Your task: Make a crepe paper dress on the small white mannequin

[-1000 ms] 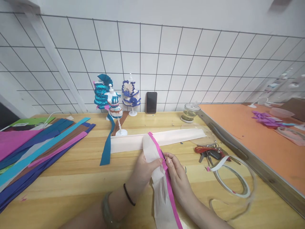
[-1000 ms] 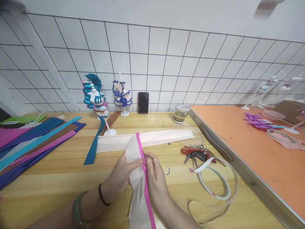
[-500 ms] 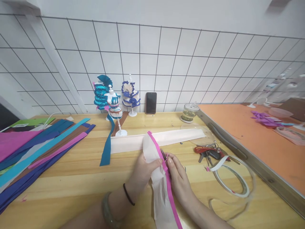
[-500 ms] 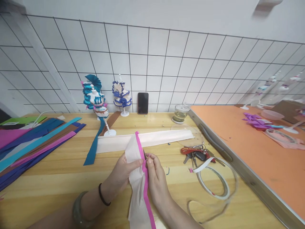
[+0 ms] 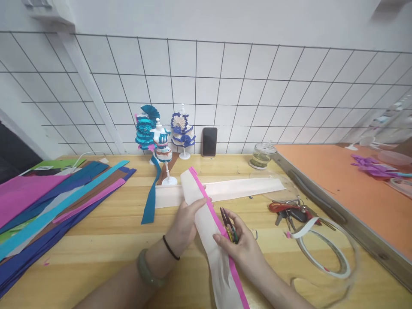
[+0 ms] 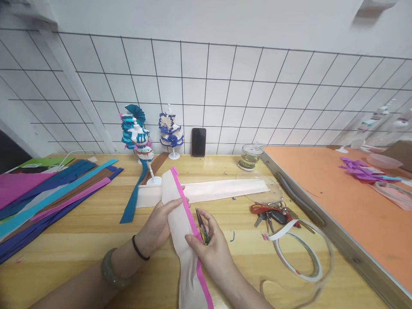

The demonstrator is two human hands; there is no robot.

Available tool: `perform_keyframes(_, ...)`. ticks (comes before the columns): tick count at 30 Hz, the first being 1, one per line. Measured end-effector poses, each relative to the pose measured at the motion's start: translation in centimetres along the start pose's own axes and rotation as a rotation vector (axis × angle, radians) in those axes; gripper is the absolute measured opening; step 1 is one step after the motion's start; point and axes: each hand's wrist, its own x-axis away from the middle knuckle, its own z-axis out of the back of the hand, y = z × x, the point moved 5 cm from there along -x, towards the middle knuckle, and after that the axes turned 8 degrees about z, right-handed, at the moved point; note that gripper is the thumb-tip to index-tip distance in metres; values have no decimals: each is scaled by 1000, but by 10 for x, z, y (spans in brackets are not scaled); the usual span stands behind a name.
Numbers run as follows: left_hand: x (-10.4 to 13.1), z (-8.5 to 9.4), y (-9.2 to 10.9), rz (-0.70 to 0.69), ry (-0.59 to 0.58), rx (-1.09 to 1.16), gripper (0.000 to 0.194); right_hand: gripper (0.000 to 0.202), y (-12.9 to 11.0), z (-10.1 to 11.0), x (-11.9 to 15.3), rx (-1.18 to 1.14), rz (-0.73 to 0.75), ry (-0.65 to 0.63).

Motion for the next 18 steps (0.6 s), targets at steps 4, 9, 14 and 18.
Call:
perform_keyframes(4,-8,9,17,-52,71,-2,31,53,0,-5,3,-9,-9,-76)
perform_keyframes(9,-14,18,29,-99,82,-7,32,51,4,-9,6,-29,-13,-153)
perform_keyframes(14,-13,14,28,-82,23,-51,30,38,2,7,1,39,-17,-30)
perform_keyframes(18,-9,7,21,-7,-44,-71,32,41,-4,18,-6,128,-2,14)
